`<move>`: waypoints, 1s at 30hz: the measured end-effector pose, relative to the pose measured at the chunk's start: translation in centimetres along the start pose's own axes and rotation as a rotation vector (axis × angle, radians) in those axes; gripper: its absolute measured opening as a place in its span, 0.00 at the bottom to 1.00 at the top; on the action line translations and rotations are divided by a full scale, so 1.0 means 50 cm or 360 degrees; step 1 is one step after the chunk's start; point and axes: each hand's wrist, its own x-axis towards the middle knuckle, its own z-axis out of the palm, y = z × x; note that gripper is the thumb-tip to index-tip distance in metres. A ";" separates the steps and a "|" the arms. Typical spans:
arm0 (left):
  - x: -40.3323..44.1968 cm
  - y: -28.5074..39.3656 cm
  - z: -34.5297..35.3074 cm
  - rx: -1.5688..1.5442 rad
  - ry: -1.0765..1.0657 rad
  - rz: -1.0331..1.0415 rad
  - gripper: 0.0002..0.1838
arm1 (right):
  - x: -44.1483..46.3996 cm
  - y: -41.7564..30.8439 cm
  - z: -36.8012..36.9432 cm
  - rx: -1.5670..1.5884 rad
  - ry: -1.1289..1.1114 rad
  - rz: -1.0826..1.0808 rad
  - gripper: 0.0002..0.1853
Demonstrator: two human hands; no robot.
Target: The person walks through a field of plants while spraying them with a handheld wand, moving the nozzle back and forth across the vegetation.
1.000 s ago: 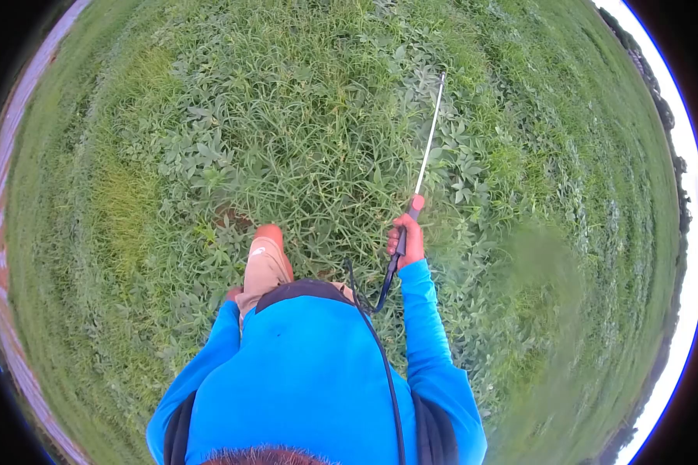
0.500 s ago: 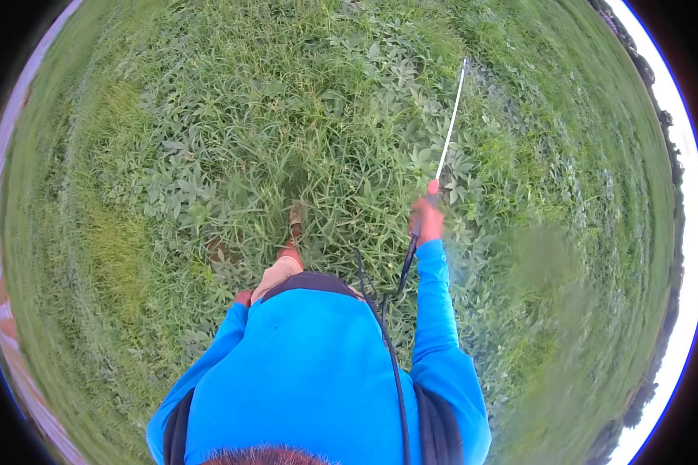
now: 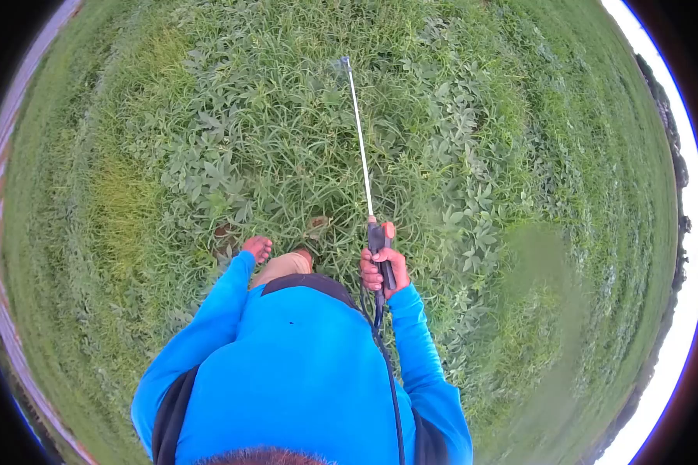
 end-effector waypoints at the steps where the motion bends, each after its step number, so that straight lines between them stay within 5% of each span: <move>1: 0.003 -0.003 -0.001 -0.0055 -0.0105 0.0034 0.11 | 0.027 0.001 0.014 -0.0007 -0.0074 0.0075 0.09; 7: 0.022 -0.118 -0.045 0.0419 0.0169 -0.0096 0.12 | 0.191 -0.011 0.095 -0.0180 -0.0345 0.0654 0.09; 9: 0.020 -0.150 -0.089 0.1006 0.0038 0.0343 0.12 | 0.249 -0.012 0.132 -0.0256 -0.0418 0.0804 0.09; 15: -0.020 -0.120 -0.115 0.0212 0.0187 -0.0207 0.13 | 0.425 -0.009 0.220 -0.0416 -0.0568 0.1053 0.08; 21: -0.010 -0.006 -0.105 0.0064 0.0122 -0.0233 0.13 | 0.507 -0.051 0.322 -0.1398 -0.0186 0.0454 0.09; 26: 0.071 0.078 -0.085 -0.0105 0.0045 -0.0268 0.10 | 0.503 -0.107 0.342 -0.1588 0.0154 0.0129 0.08; 30: 0.122 0.152 -0.063 -0.0082 -0.0013 -0.0221 0.10 | 0.464 -0.178 0.339 -0.1281 0.0188 0.0246 0.09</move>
